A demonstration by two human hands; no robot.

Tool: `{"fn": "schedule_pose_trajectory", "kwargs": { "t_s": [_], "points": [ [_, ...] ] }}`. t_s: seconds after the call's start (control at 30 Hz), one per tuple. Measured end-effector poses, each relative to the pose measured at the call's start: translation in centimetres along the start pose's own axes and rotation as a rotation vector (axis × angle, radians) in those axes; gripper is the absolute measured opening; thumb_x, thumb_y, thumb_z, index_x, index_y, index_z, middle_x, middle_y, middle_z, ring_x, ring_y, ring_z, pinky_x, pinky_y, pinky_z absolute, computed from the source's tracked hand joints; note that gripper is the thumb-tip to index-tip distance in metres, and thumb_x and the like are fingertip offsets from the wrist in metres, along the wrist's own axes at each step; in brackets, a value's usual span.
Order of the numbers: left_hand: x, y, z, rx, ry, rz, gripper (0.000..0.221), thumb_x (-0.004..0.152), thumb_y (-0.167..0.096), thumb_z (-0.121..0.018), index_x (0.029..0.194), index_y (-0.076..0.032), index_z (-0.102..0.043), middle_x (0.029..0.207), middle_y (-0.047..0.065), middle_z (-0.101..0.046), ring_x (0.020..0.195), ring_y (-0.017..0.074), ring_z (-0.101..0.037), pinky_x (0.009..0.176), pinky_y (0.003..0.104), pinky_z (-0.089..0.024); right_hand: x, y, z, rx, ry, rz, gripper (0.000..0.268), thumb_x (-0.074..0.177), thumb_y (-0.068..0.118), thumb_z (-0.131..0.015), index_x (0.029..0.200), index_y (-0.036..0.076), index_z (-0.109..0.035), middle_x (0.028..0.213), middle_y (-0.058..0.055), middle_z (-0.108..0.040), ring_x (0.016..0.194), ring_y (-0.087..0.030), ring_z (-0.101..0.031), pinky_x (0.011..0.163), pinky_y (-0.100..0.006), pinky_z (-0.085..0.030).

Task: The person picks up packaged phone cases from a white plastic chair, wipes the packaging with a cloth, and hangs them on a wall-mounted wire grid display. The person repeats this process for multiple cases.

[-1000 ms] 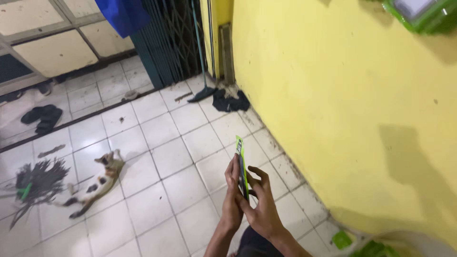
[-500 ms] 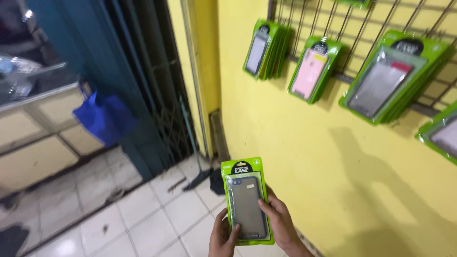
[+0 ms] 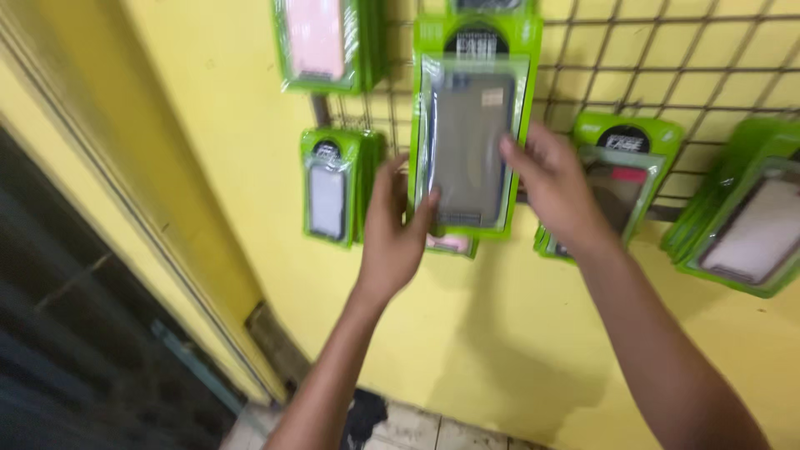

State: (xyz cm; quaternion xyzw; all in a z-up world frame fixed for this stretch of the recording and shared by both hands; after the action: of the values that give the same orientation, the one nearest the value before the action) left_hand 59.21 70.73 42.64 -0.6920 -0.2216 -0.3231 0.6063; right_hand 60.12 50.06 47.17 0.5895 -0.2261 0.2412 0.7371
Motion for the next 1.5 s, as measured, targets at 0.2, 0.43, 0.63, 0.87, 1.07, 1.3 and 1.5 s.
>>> {"fn": "schedule_pose_trajectory", "kwargs": {
  "t_s": [0.2,0.43,0.63,0.87,1.07,1.3,1.5],
  "points": [
    [14.1,-4.1,-1.7,-0.111,0.108,-0.197,0.064,0.103,0.002,-0.058,0.157,-0.009,-0.027,0.162,0.02,-0.032,0.124,0.0183,-0.054,0.065,0.027,-0.065,9.5,9.7,2.3,-0.211,-0.183,0.302,0.025,0.112,0.017,-0.057,0.123,-0.005,-0.063,0.108,-0.007,-0.073,0.093,-0.009,-0.069,0.081,-0.026,-0.056],
    [17.4,-2.3,-2.2,-0.206,0.158,-0.274,0.063,0.107,0.003,-0.057,0.162,-0.011,-0.03,0.163,0.017,-0.043,0.112,0.0177,-0.071,0.08,0.023,-0.066,13.3,8.7,3.4,-0.259,-0.226,0.257,0.023,0.112,0.014,-0.058,0.122,-0.006,-0.065,0.106,-0.01,-0.074,0.092,-0.009,-0.067,0.081,-0.025,-0.054],
    [18.4,0.4,-2.5,-0.242,0.184,-0.277,0.055,0.105,0.004,-0.056,0.156,-0.008,-0.037,0.158,0.021,-0.048,0.103,0.0162,-0.07,0.064,0.026,-0.063,13.6,6.1,3.6,-0.281,-0.262,0.227,0.024,0.112,0.019,-0.06,0.112,-0.004,-0.065,0.094,-0.003,-0.069,0.078,-0.004,-0.058,0.069,-0.023,-0.047],
    [19.8,4.2,-3.6,-0.204,0.171,-0.078,0.059,0.102,0.0,-0.059,0.155,-0.015,-0.038,0.126,0.02,-0.069,0.08,0.0142,-0.076,0.056,0.028,-0.062,15.2,1.3,5.5,-0.349,-0.376,0.063,0.026,0.107,0.028,-0.06,0.102,0.002,-0.065,0.071,0.003,-0.059,0.055,-0.002,-0.042,0.049,-0.024,-0.035],
    [18.7,6.4,-3.1,-0.136,0.209,0.129,0.069,0.1,-0.005,-0.061,0.16,-0.019,-0.03,0.11,0.023,-0.068,0.079,0.0192,-0.079,0.057,0.031,-0.067,13.9,-1.4,6.3,-0.564,-0.504,-0.175,0.045,0.11,0.04,-0.064,0.093,-0.002,-0.064,0.067,0.0,-0.048,0.058,-0.007,-0.042,0.051,-0.027,-0.035],
    [12.2,6.9,-0.8,0.107,0.301,0.322,0.076,0.097,-0.018,-0.063,0.156,-0.009,-0.016,0.121,0.016,-0.07,0.079,0.024,-0.078,0.063,0.033,-0.064,6.0,0.7,3.3,-0.872,-0.48,-0.11,0.037,0.107,0.034,-0.057,0.108,-0.002,-0.065,0.086,-0.01,-0.074,0.083,-0.02,-0.077,0.071,-0.034,-0.058],
    [2.8,8.3,-3.5,-0.284,0.448,0.377,0.05,0.101,-0.01,-0.055,0.147,-0.002,-0.038,0.123,0.014,-0.068,0.097,0.0194,-0.071,0.064,0.029,-0.06,-9.0,-2.3,2.4,-0.509,-0.377,-0.373,0.036,0.107,0.031,-0.049,0.114,0.001,-0.067,0.097,-0.011,-0.075,0.089,-0.021,-0.073,0.08,-0.035,-0.06]
  ]
}}
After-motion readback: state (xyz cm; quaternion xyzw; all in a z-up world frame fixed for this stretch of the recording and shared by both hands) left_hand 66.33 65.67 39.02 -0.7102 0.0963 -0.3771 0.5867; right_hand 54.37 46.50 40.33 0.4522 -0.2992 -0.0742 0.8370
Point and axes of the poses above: each hand's wrist, its own x-axis towards the middle knuckle, its own z-axis out of the back of the hand, y = z × x, the point moved 7 cm from there along x, towards the middle knuckle
